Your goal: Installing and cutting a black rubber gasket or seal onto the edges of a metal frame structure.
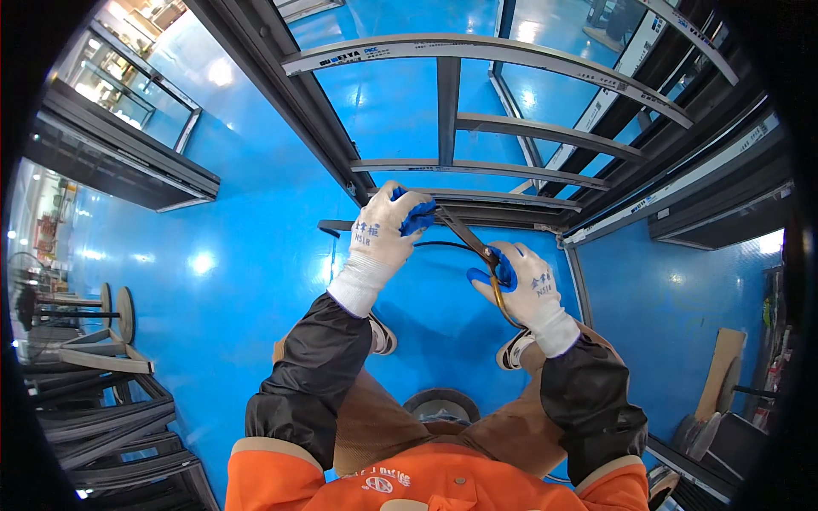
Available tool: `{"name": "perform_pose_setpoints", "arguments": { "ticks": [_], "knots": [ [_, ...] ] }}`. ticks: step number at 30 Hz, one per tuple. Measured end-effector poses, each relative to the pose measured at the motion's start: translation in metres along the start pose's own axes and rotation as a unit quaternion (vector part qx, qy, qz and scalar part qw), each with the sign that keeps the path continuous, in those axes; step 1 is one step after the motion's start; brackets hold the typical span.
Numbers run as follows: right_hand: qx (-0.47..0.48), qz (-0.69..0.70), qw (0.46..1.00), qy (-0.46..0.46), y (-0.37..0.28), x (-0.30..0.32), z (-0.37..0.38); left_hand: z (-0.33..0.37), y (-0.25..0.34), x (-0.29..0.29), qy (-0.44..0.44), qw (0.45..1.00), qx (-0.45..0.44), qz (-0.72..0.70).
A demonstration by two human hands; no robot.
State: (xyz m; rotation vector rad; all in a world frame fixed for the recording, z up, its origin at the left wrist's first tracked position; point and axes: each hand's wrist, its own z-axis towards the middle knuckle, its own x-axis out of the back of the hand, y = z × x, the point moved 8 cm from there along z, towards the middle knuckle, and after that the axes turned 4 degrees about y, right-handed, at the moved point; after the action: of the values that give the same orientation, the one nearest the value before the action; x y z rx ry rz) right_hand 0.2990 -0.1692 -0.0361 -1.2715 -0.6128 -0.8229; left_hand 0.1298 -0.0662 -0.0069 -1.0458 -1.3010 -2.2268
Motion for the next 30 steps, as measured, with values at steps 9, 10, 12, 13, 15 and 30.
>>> {"name": "perform_pose_setpoints", "arguments": {
  "ticks": [9, 10, 12, 13, 15, 30],
  "knots": [
    [-0.005, -0.004, 1.000, -0.015, 0.001, -0.004, -0.002, -0.003, -0.002, -0.002, -0.016, 0.999, 0.019, 0.040],
    [-0.012, -0.008, 1.000, -0.027, 0.001, -0.004, -0.002, -0.003, -0.001, -0.002, -0.016, 0.999, 0.019, 0.039],
    [-0.018, -0.013, 0.999, -0.039, -0.001, -0.005, -0.003, -0.003, 0.000, -0.001, -0.019, 0.999, 0.022, 0.042],
    [-0.041, -0.004, 0.997, -0.067, 0.002, -0.009, -0.003, -0.003, 0.000, -0.001, -0.019, 0.999, 0.022, 0.042],
    [-0.063, 0.003, 0.993, -0.095, 0.004, -0.014, -0.003, -0.002, -0.002, -0.003, -0.022, 0.999, 0.025, 0.043],
    [-0.143, -0.110, 0.924, -0.336, 0.059, -0.246, -0.065, -0.009, -0.029, -0.009, 0.004, 0.989, 0.080, -0.128]
  ]
}}
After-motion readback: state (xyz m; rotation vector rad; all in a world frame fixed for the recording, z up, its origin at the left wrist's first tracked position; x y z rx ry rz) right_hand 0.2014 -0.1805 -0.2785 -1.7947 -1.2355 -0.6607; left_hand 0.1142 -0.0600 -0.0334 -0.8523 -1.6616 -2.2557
